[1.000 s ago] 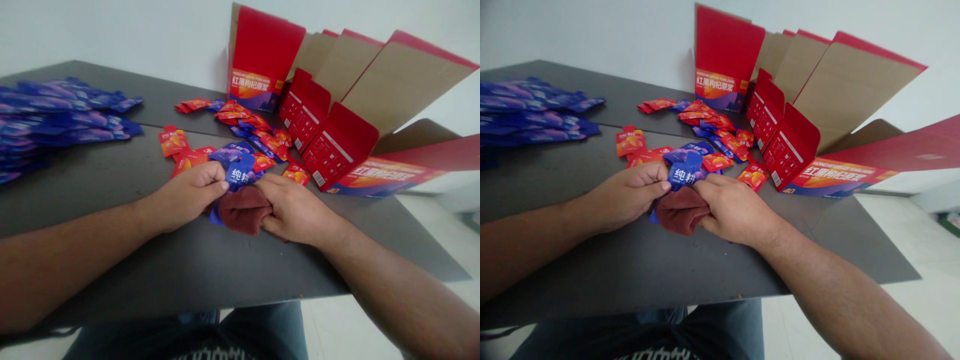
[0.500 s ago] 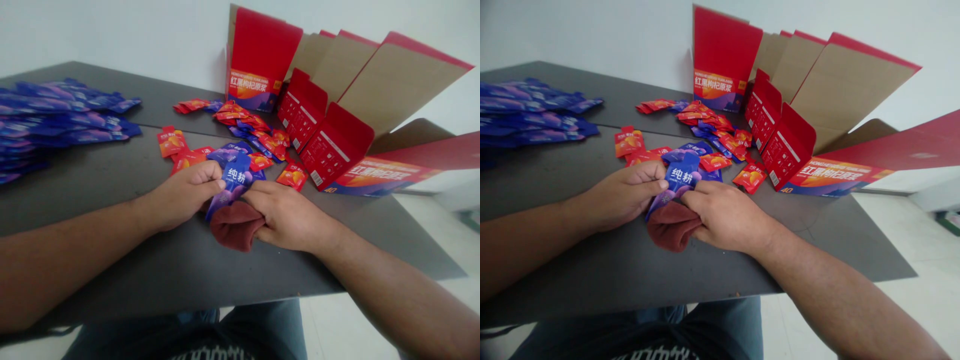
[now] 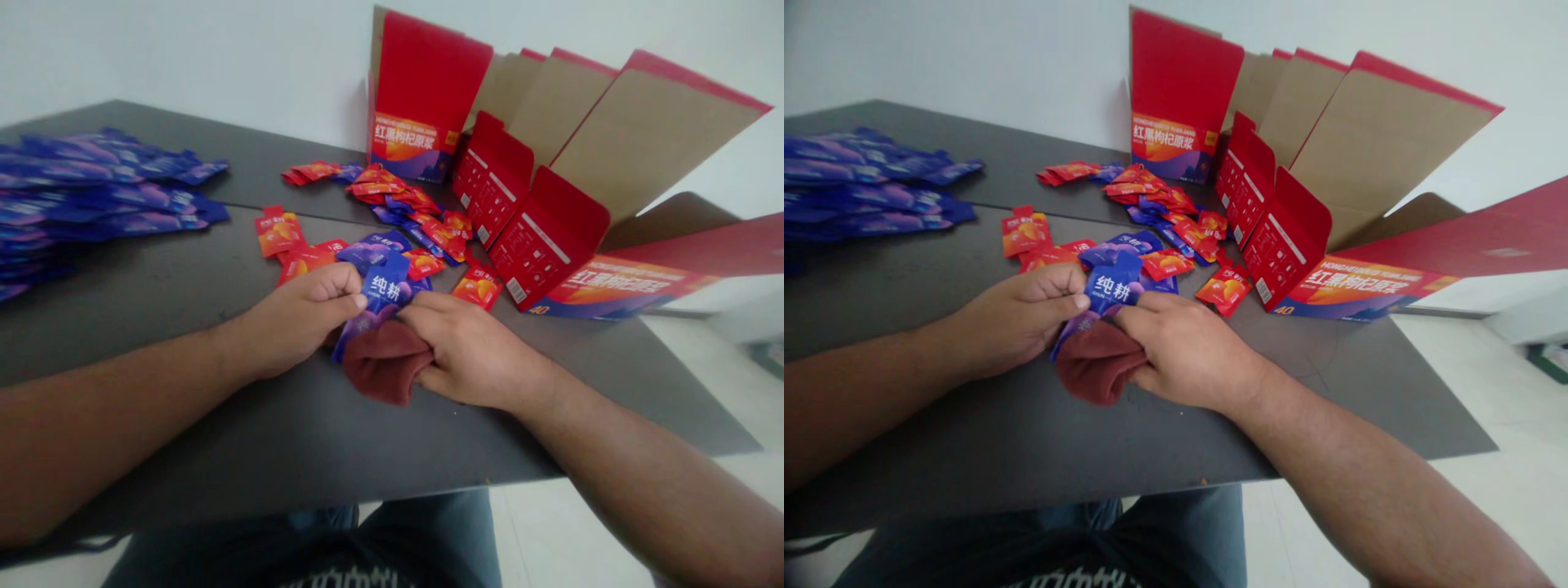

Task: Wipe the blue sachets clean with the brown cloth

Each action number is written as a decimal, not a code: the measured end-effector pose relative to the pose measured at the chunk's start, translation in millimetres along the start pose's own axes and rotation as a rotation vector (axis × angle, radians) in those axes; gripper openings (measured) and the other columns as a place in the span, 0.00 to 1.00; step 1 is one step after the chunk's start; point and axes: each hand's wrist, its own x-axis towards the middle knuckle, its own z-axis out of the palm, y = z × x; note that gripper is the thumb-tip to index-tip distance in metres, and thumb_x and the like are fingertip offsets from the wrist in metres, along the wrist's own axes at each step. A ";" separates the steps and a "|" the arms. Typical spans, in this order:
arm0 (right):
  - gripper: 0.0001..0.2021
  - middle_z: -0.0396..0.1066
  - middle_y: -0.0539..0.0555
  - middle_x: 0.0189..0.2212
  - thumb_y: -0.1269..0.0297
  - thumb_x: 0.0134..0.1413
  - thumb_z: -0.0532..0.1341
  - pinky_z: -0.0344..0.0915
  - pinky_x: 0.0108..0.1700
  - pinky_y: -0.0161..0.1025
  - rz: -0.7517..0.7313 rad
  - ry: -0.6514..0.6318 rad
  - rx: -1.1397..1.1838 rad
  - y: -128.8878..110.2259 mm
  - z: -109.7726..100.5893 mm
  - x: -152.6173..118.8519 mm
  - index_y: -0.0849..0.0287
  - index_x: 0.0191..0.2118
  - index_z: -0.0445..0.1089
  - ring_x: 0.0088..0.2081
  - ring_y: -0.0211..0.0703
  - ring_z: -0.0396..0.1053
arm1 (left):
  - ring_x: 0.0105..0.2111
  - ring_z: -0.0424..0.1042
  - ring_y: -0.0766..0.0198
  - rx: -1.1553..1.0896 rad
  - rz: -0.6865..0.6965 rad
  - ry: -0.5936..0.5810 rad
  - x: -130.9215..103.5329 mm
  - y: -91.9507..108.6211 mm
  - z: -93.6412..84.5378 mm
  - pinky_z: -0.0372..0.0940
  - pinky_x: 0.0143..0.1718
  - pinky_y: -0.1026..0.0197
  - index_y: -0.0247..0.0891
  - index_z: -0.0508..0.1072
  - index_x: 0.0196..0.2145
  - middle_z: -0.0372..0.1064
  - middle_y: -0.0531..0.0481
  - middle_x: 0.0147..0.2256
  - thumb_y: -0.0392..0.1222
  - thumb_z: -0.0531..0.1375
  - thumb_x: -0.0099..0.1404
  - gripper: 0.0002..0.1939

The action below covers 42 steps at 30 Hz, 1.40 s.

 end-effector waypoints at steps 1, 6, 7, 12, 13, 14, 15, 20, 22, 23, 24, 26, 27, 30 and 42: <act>0.06 0.77 0.56 0.44 0.67 0.63 0.65 0.70 0.46 0.43 -0.023 -0.032 -0.002 -1.1 0.3 -0.6 0.56 0.46 0.74 0.46 0.50 0.75 | 0.26 0.63 0.66 -0.017 0.001 0.005 0.3 -1.6 -0.5 0.56 0.26 0.62 0.43 0.64 0.37 0.65 0.55 0.29 0.50 0.60 0.76 0.12; 0.12 0.79 0.59 0.45 0.66 0.59 0.67 0.70 0.47 0.46 0.214 0.164 -0.073 7.9 -6.9 1.8 0.59 0.49 0.76 0.45 0.53 0.76 | 0.23 0.59 0.68 -0.138 -0.061 -0.052 -0.9 3.1 -0.2 0.54 0.24 0.64 0.42 0.64 0.36 0.61 0.58 0.26 0.47 0.61 0.75 0.12; 0.14 0.80 0.59 0.46 0.66 0.59 0.67 0.70 0.48 0.47 0.265 0.222 -0.080 10.7 -7.9 2.7 0.59 0.50 0.77 0.45 0.54 0.76 | 0.23 0.58 0.69 -0.131 -0.063 -0.055 -1.3 4.8 0.5 0.54 0.24 0.64 0.42 0.64 0.36 0.60 0.58 0.25 0.46 0.62 0.76 0.12; 0.13 0.79 0.57 0.44 0.66 0.58 0.67 0.71 0.47 0.45 0.189 0.187 -0.022 10.7 -3.3 2.2 0.58 0.49 0.76 0.45 0.52 0.76 | 0.23 0.59 0.68 -0.168 -0.078 -0.027 -0.9 6.2 3.0 0.56 0.24 0.64 0.42 0.65 0.36 0.61 0.58 0.26 0.45 0.62 0.75 0.11; 0.11 0.79 0.57 0.44 0.66 0.58 0.67 0.70 0.46 0.45 0.123 0.127 -0.006 8.3 -1.7 1.4 0.58 0.47 0.75 0.45 0.52 0.75 | 0.24 0.60 0.67 -0.189 -0.077 -0.019 -0.5 5.2 2.8 0.56 0.24 0.63 0.42 0.65 0.36 0.61 0.57 0.27 0.46 0.62 0.74 0.10; 0.10 0.79 0.58 0.45 0.67 0.59 0.66 0.70 0.46 0.44 0.060 0.066 0.009 5.8 -0.6 0.5 0.58 0.46 0.75 0.46 0.51 0.75 | 0.24 0.61 0.67 -0.195 -0.069 -0.009 -0.1 4.3 2.4 0.56 0.25 0.63 0.42 0.66 0.36 0.61 0.56 0.27 0.47 0.62 0.74 0.11; 0.09 0.78 0.58 0.46 0.67 0.60 0.65 0.70 0.47 0.44 0.015 0.015 0.019 3.7 -0.2 -0.1 0.57 0.46 0.74 0.47 0.51 0.75 | 0.25 0.61 0.66 -0.186 -0.059 -0.005 0.1 3.6 1.9 0.56 0.25 0.62 0.42 0.66 0.36 0.62 0.56 0.28 0.48 0.63 0.74 0.11; 0.10 0.79 0.58 0.44 0.66 0.59 0.67 0.70 0.47 0.45 0.202 0.140 -0.012 6.6 -8.3 3.1 0.58 0.46 0.76 0.46 0.53 0.76 | 0.24 0.59 0.68 -0.109 -0.067 -0.045 -2.0 9.0 0.5 0.54 0.25 0.63 0.41 0.65 0.36 0.61 0.57 0.27 0.46 0.61 0.76 0.11; 0.14 0.81 0.57 0.46 0.66 0.61 0.66 0.71 0.49 0.45 0.312 0.210 -0.003 9.9 -11.3 5.5 0.57 0.52 0.77 0.48 0.53 0.76 | 0.24 0.59 0.69 -0.064 -0.067 -0.066 -3.2 13.5 1.0 0.54 0.25 0.64 0.41 0.64 0.36 0.61 0.58 0.26 0.46 0.60 0.77 0.12; 0.15 0.81 0.57 0.47 0.67 0.62 0.66 0.71 0.50 0.46 0.335 0.213 0.007 10.5 -11.5 6.1 0.56 0.54 0.77 0.49 0.53 0.77 | 0.23 0.59 0.69 -0.045 -0.068 -0.074 -3.6 15.1 1.3 0.55 0.25 0.64 0.41 0.64 0.36 0.61 0.58 0.26 0.46 0.60 0.77 0.12; 0.16 0.81 0.57 0.48 0.67 0.62 0.66 0.71 0.51 0.46 0.329 0.202 0.017 10.3 -10.7 6.3 0.56 0.55 0.77 0.50 0.53 0.77 | 0.23 0.59 0.69 -0.036 -0.075 -0.077 -3.7 15.9 1.5 0.55 0.24 0.64 0.41 0.64 0.36 0.61 0.58 0.26 0.46 0.60 0.77 0.12; 0.14 0.80 0.59 0.47 0.68 0.59 0.66 0.71 0.50 0.46 0.239 0.142 0.025 7.2 -6.8 4.9 0.58 0.52 0.77 0.49 0.54 0.76 | 0.24 0.60 0.69 -0.047 -0.080 -0.058 -3.2 14.9 1.6 0.56 0.25 0.64 0.41 0.64 0.36 0.62 0.57 0.27 0.45 0.60 0.77 0.11; 0.13 0.80 0.59 0.46 0.68 0.59 0.67 0.71 0.49 0.46 0.162 0.093 0.029 4.8 -4.4 3.7 0.59 0.50 0.77 0.49 0.54 0.76 | 0.25 0.61 0.68 -0.057 -0.076 -0.043 -2.7 13.4 1.4 0.57 0.26 0.63 0.41 0.65 0.36 0.62 0.57 0.28 0.45 0.60 0.77 0.11; 0.09 0.79 0.59 0.47 0.67 0.64 0.65 0.71 0.50 0.46 -0.021 -0.044 0.053 -1.0 -0.6 0.1 0.59 0.48 0.76 0.50 0.53 0.76 | 0.27 0.62 0.67 -0.052 -0.038 -0.010 -1.3 8.6 -0.2 0.59 0.28 0.62 0.41 0.65 0.36 0.64 0.55 0.30 0.48 0.61 0.76 0.12; 0.14 0.81 0.58 0.46 0.66 0.60 0.67 0.72 0.50 0.47 0.221 0.139 0.053 5.0 -5.6 4.6 0.57 0.51 0.77 0.49 0.53 0.77 | 0.24 0.59 0.68 -0.068 -0.103 -0.041 -4.0 16.7 2.8 0.55 0.26 0.63 0.41 0.64 0.36 0.61 0.57 0.27 0.45 0.60 0.76 0.11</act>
